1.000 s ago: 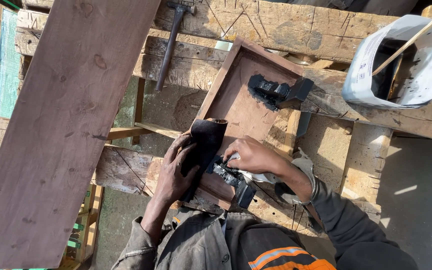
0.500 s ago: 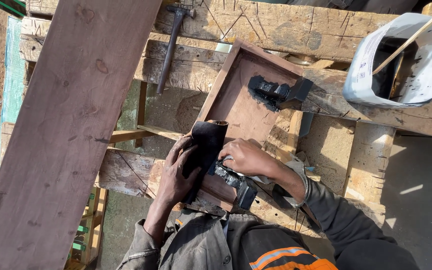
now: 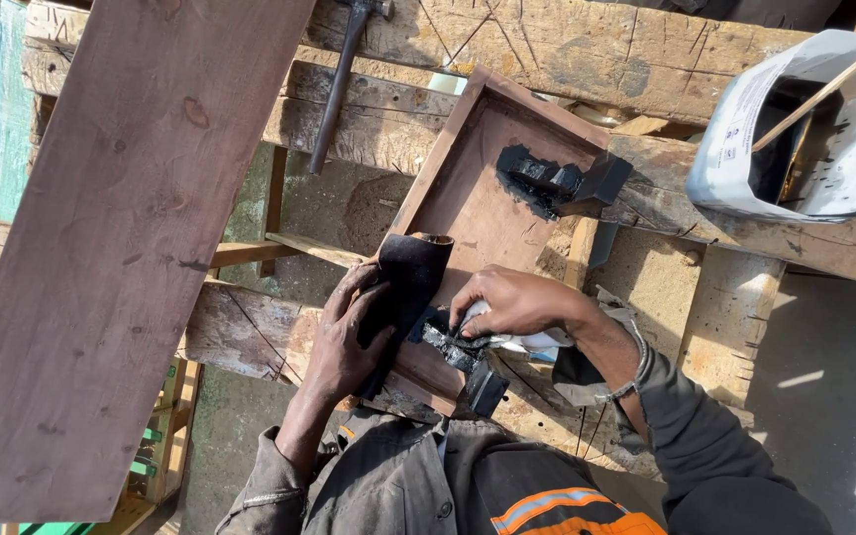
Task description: The person applies a dark adhesive to a wooden frame using a white cloth, spreading it into the corners and along the edges. They then press a black material onto the glued area to secure it.
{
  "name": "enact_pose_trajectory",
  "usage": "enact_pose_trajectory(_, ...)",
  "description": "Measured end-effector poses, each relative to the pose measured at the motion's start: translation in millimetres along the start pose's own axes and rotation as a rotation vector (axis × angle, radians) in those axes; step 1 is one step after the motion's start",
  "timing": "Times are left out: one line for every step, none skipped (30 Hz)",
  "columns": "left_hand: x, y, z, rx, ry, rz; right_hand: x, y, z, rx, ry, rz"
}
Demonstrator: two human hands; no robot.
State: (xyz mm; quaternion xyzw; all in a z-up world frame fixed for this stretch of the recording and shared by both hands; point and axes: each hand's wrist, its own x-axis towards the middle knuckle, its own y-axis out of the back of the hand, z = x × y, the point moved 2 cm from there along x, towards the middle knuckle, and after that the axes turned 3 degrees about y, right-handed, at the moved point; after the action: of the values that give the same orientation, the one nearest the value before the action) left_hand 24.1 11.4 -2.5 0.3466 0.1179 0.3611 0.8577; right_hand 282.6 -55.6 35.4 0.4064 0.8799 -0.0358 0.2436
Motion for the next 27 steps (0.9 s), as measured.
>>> enact_pose_trajectory(-1, -1, -3, -0.005, 0.01, 0.007, 0, 3, 0, -0.004, -0.004, -0.013)
enact_pose_trajectory(-3, -1, -5, 0.005, 0.006, 0.01, 0, 6, -1, 0.021, 0.019, -0.06)
enact_pose_trajectory(-3, -2, -7, 0.016, 0.0, 0.014, 0, 9, -2, 0.045, 0.042, -0.106)
enact_pose_trajectory(-4, -2, -7, 0.011, 0.008, 0.022, 0, 12, -1, 0.041, 0.038, -0.116)
enact_pose_trajectory(-4, -2, -8, 0.004, 0.004, 0.025, 1, 15, -2, 0.042, 0.064, -0.095)
enact_pose_trajectory(-4, -2, -8, -0.003, 0.001, 0.028, 1, 19, -2, 0.043, 0.09, -0.075)
enact_pose_trajectory(-4, -2, -8, -0.001, 0.011, 0.037, 6, 16, 9, 0.038, 0.093, -0.087)
enact_pose_trajectory(-3, -2, -8, -0.005, 0.004, 0.039, 10, 15, 20, -0.014, 0.119, -0.085)
enact_pose_trajectory(-3, -2, -8, -0.011, -0.005, 0.035, 14, 12, 32, -0.061, 0.144, -0.077)
enact_pose_trajectory(-4, -1, -9, -0.01, 0.002, 0.039, 13, 7, 24, -0.061, 0.145, -0.085)
enact_pose_trajectory(-4, -2, -10, -0.018, -0.005, 0.043, 9, 2, 17, -0.078, 0.105, -0.073)
enact_pose_trajectory(-4, -3, -10, -0.026, -0.011, 0.048, 5, -3, 11, -0.094, 0.065, -0.06)
enact_pose_trajectory(-4, -2, -10, -0.03, -0.006, 0.047, 7, -7, 20, -0.091, 0.061, -0.065)
enact_pose_trajectory(-4, -3, -10, -0.028, -0.011, 0.048, 8, -11, 30, -0.116, 0.056, -0.033)
enact_pose_trajectory(-3, -3, -11, -0.025, -0.02, 0.047, 9, -14, 40, -0.141, 0.052, 0.005)
enact_pose_trajectory(-3, -3, -9, -0.028, -0.019, 0.043, 7, -15, 33, -0.137, 0.048, 0.005)
enact_pose_trajectory(-2, -1, -8, -0.028, -0.019, 0.042, 6, -16, 25, -0.137, 0.078, 0.029)
enact_pose_trajectory(-1, 0, -6, -0.029, -0.019, 0.041, 4, -16, 17, -0.137, 0.108, 0.053)
enact_pose_trajectory(-2, 0, -6, -0.027, -0.022, 0.037, 5, -17, 26, -0.135, 0.109, 0.057)
enact_pose_trajectory(-2, -1, -5, -0.026, -0.011, 0.032, 6, -19, 34, -0.13, 0.148, 0.056)
enact_pose_trajectory(0, -1, -5, -0.024, -0.004, 0.029, 7, -19, 42, -0.128, 0.188, 0.057)
enact_pose_trajectory(2, 0, -4, -0.022, -0.009, 0.027, 2, -16, 37, -0.128, 0.189, 0.063)
enact_pose_trajectory(2, 1, -2, -0.026, -0.005, 0.027, -2, -14, 31, -0.076, 0.262, 0.085)
enact_pose_trajectory(2, 2, -1, -0.03, -0.001, 0.028, -6, -11, 25, -0.024, 0.334, 0.107)
enact_pose_trajectory(2, 2, -1, -0.031, 0.0, 0.025, -7, -10, 27, -0.021, 0.333, 0.107)
enact_pose_trajectory(2, 2, -1, -0.021, 0.002, 0.027, -8, -8, 29, 0.017, 0.36, 0.098)
enact_pose_trajectory(3, 1, -1, -0.011, 0.002, 0.028, -10, -6, 30, 0.055, 0.388, 0.091)
